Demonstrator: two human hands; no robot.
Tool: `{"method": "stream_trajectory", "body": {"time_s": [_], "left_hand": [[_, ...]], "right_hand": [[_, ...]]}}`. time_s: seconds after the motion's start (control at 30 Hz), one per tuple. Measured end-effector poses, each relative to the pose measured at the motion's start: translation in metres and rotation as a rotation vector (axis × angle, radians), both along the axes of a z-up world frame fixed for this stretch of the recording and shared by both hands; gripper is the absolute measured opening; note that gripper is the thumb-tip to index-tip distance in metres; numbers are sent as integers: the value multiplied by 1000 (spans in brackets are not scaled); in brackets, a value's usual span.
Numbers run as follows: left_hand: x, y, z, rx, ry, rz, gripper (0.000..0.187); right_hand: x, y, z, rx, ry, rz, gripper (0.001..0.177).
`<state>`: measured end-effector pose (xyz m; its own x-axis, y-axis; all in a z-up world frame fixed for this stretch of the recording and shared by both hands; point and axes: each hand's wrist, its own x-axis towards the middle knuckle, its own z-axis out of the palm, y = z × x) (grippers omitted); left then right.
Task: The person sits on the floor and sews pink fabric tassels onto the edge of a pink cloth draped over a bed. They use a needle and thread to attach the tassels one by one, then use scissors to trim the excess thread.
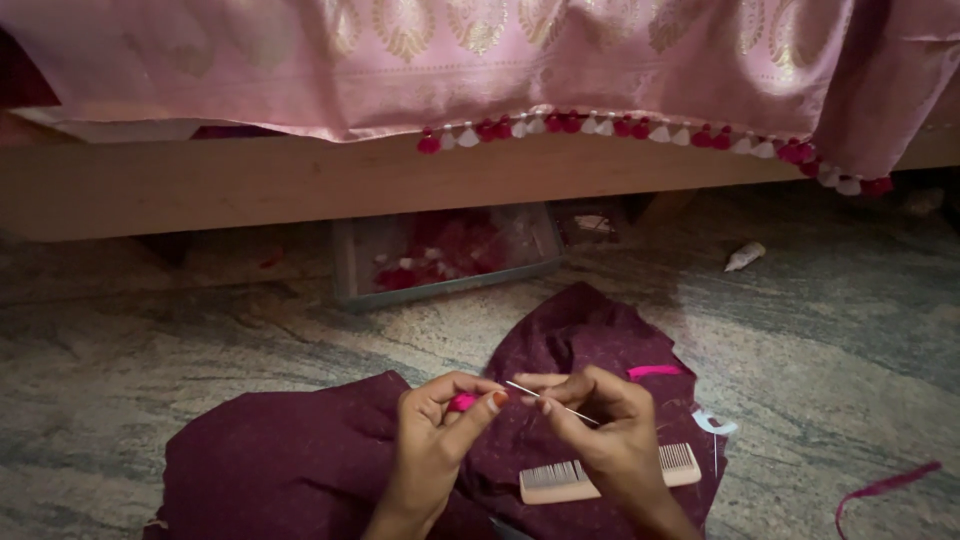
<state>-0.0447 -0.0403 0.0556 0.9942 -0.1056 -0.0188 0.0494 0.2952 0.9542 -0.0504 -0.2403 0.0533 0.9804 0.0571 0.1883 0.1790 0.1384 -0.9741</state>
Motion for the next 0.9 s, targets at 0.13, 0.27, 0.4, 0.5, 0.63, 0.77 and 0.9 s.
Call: {"method": "stream_trajectory", "body": {"time_s": [0.13, 0.27, 0.4, 0.5, 0.63, 0.77, 0.9], "left_hand": [[0, 2, 3, -45, 3, -60, 10], [2, 4, 12, -3, -41, -103, 12], [2, 5, 10, 54, -74, -111, 12], [2, 6, 8, 89, -28, -98, 13], [2, 5, -4, 32, -43, -77, 11], [0, 2, -22, -138, -19, -49, 11], [-3, -8, -13, -245, 89, -9, 10]], "right_hand": [[0, 3, -2, 83, 20, 43, 6], [1, 3, 9, 161, 25, 112, 5], [3, 0, 8, 104, 0, 122, 4], [3, -2, 8, 47, -7, 117, 4], [2, 1, 13, 77, 28, 120, 4], [-1, 5, 1, 33, 36, 43, 5], [-5, 17, 0, 66, 84, -10, 2]]}}
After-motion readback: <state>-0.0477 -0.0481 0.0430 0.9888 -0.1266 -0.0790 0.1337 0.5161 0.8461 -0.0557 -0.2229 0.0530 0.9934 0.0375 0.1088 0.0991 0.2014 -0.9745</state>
